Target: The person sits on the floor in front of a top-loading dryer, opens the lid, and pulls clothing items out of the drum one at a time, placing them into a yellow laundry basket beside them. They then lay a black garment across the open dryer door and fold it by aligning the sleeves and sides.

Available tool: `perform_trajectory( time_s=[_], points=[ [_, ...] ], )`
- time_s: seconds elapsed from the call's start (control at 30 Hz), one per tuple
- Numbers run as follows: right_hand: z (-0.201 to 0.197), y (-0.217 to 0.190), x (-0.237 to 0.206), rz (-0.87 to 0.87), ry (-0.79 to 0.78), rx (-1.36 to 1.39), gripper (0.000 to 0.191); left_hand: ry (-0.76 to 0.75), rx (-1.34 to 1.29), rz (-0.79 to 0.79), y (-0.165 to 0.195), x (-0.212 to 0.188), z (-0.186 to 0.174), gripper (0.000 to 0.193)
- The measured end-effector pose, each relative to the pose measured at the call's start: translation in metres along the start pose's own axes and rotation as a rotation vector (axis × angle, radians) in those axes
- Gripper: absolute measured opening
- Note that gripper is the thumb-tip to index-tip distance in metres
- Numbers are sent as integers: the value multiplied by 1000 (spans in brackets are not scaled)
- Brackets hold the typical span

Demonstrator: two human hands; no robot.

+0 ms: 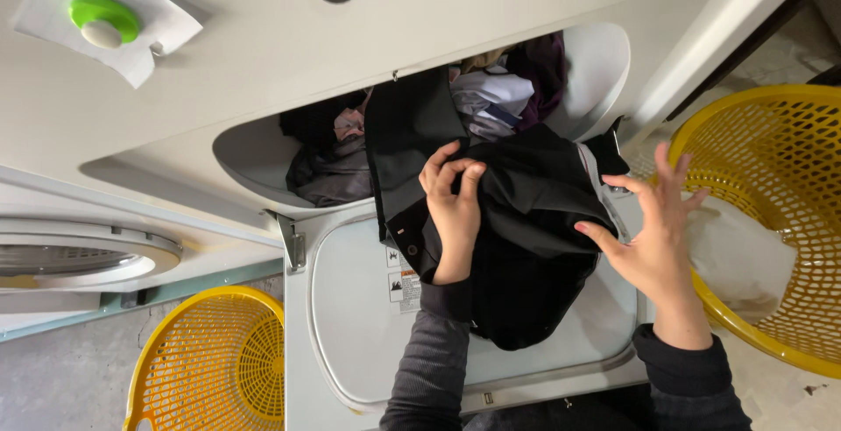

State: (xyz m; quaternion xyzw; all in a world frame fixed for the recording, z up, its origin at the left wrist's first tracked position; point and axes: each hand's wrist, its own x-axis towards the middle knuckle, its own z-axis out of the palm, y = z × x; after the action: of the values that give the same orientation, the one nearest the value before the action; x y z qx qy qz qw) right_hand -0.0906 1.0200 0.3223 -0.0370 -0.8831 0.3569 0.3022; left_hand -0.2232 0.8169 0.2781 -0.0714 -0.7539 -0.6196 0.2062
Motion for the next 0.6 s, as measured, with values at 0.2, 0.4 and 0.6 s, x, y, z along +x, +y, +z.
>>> perform_trajectory(
  time_s=[0.2,0.4,0.6],
  points=[
    [20,-26,14,-256,-53,-251,24,-50,118,298,24,-13,2,17],
    [25,-11,44,-248,-182,-446,18,-115,257,432,51,-46,-19,32],
    [17,-13,38,-289,-328,-424,52,-171,332,340,50,-58,-30,37]
  ],
)
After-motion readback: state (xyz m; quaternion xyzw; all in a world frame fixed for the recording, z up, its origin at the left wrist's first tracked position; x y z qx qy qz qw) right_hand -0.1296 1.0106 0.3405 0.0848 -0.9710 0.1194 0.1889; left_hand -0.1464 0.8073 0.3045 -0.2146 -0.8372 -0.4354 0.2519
